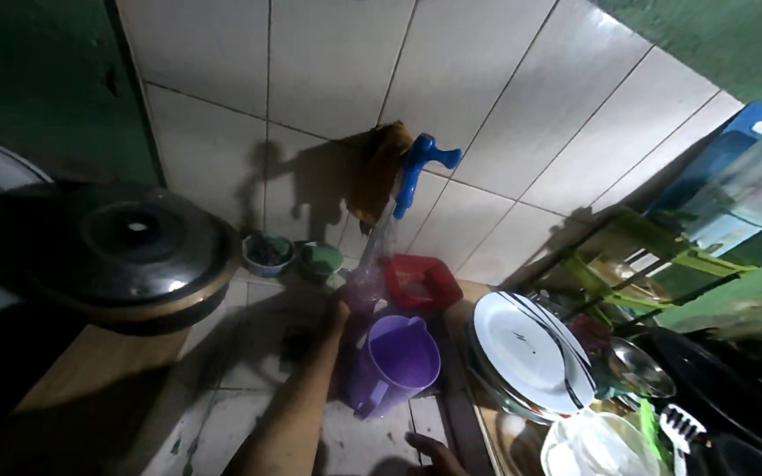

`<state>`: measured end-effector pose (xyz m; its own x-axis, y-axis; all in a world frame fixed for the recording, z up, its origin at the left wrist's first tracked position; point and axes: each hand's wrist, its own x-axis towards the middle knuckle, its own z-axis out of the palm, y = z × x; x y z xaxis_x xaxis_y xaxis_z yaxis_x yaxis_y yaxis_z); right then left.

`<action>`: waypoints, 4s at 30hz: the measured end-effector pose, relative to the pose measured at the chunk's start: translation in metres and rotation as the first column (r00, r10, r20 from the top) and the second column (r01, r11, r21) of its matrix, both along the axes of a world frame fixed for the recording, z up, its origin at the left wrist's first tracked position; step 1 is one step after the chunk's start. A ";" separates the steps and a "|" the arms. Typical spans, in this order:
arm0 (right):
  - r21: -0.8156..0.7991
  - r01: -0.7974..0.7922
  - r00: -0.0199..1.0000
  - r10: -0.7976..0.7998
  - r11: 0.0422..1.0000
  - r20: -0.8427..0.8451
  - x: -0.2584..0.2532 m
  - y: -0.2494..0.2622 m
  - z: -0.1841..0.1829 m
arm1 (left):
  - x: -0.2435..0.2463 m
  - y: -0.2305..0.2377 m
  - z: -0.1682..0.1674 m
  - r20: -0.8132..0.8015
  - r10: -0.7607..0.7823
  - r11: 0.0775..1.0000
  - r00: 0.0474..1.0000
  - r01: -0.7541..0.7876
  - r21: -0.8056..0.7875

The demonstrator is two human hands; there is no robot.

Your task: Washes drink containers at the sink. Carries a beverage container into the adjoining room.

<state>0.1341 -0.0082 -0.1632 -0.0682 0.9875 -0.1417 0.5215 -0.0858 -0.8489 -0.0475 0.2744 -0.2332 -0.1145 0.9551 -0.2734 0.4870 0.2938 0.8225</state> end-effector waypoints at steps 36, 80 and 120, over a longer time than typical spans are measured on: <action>-0.255 0.312 0.812 -0.396 0.915 -0.428 -0.032 0.030 -0.015 | -0.010 -0.036 0.036 -0.010 -0.066 0.998 0.998 0.066 0.014; 0.153 -0.045 0.924 0.099 0.987 -0.369 -0.122 0.072 -0.090 | -0.283 -0.378 0.034 -0.262 0.321 0.946 0.910 -0.296 0.131; 0.146 0.084 0.917 -0.019 0.986 -0.398 -0.089 0.053 -0.065 | -0.169 -0.178 0.076 -0.238 -0.048 0.764 0.970 0.189 0.617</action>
<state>0.0447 0.0451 -0.2287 -0.0351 0.9985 0.0431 0.1408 0.0476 -0.9889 -0.2165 0.0965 -0.1571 0.0277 0.9111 0.4113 0.6533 -0.3279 0.6824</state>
